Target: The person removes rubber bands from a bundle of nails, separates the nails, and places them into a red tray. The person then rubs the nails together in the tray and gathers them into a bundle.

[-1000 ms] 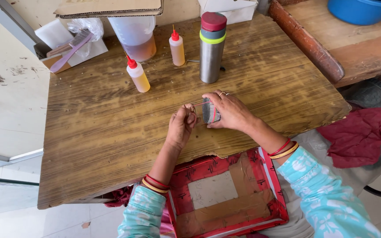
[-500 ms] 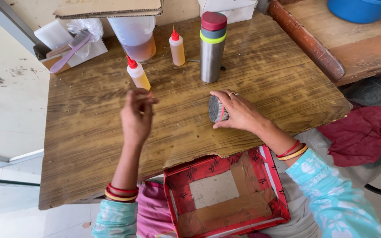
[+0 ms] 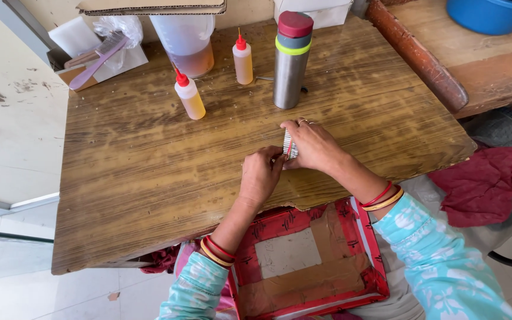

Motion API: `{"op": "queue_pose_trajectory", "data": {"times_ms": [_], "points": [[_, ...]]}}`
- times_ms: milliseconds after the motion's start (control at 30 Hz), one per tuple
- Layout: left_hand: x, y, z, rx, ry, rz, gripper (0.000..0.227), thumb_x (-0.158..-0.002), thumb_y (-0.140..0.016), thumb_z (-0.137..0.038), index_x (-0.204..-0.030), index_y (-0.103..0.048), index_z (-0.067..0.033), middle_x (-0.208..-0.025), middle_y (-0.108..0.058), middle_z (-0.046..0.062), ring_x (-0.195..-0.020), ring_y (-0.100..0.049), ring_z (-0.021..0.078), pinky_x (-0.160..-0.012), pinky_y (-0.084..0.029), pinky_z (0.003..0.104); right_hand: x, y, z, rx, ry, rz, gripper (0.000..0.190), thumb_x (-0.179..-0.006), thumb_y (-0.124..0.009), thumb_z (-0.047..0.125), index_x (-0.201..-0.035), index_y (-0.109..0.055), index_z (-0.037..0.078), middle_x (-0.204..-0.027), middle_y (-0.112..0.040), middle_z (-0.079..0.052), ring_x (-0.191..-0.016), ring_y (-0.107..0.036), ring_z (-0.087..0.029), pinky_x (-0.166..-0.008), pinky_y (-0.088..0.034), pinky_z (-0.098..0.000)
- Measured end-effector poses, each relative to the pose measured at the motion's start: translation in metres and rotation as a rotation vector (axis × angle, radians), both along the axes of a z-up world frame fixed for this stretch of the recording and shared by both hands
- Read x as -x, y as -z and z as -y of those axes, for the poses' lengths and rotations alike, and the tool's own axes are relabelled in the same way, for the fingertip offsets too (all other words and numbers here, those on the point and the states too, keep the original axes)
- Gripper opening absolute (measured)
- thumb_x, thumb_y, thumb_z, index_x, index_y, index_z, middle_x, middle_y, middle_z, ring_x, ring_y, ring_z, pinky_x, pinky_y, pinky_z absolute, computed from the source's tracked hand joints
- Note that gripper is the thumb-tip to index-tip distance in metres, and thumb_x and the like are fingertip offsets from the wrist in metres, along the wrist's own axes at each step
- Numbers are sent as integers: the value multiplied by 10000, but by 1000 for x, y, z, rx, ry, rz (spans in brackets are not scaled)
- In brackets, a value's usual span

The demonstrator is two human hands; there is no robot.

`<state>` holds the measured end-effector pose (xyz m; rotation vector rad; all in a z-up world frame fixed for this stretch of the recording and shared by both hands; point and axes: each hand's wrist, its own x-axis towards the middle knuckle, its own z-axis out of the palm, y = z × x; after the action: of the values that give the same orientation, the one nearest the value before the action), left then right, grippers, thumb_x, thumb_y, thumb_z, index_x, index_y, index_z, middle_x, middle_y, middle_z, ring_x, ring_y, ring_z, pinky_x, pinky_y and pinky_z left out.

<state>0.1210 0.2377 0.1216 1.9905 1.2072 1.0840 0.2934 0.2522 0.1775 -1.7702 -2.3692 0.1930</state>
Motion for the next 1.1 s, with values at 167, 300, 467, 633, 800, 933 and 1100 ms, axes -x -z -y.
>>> {"op": "queue_pose_trajectory", "data": {"times_ms": [167, 300, 467, 633, 800, 933, 1100], "points": [[-9, 7, 2, -181, -28, -147, 124, -907, -706, -142, -966, -720, -33, -852, -723, 182, -780, -700, 381, -749, -563, 462, -10, 35, -8, -66, 27, 22, 916, -609, -954, 272, -1365, -503, 18, -1168, -632, -284, -1019, -687, -430, -885, -573, -484], [-13, 29, -15, -343, -65, -152, 130, -856, -696, -155, -904, -644, -46, -839, -696, 146, -813, -661, 342, -770, -535, 433, -15, 41, -8, -115, 52, 82, 858, -678, -902, 186, -1415, -495, 23, -1198, -642, -261, -1044, -702, -395, -903, -586, -455], [14, 26, -53, 614, 152, 912, 134, -968, -562, -161, -946, -638, -54, -822, -633, 49, -740, -575, 153, -651, -452, 294, -22, 11, 11, -77, -132, -160, 1013, -574, -973, 286, -1411, -441, 82, -1337, -557, -187, -1170, -613, -382, -992, -507, -453], [48, 32, -77, 709, 482, 991, 163, -1025, -521, -197, -984, -618, -73, -748, -591, 26, -664, -587, 144, -609, -459, 263, -27, 14, 15, -125, -301, -215, 1012, -623, -938, 212, -1477, -404, 117, -1464, -477, -129, -1254, -579, -348, -1050, -491, -421], [57, -7, -62, 548, 379, 1057, 123, -1053, -511, -138, -1027, -597, -53, -858, -623, 42, -756, -567, 125, -706, -466, 273, -23, 17, 18, -105, -230, -124, 1027, -621, -953, 266, -1471, -395, 125, -1460, -471, -127, -1210, -589, -345, -1036, -487, -430], [52, -7, -40, 635, 507, 1115, 156, -983, -473, -148, -953, -590, -49, -893, -693, 73, -650, -544, 117, -603, -441, 264, -24, 14, 19, -164, -247, -126, 1068, -587, -957, 274, -1473, -385, 101, -1428, -481, -141, -1211, -590, -357, -1036, -483, -443], [61, -25, -14, 89, 232, 81, 133, -1025, -527, -145, -1028, -621, -50, -779, -638, 114, -677, -577, 217, -656, -523, 331, -24, 12, 20, -135, -177, -216, 998, -604, -951, 246, -1437, -422, 100, -1380, -561, -155, -1165, -622, -372, -992, -508, -448]]}}
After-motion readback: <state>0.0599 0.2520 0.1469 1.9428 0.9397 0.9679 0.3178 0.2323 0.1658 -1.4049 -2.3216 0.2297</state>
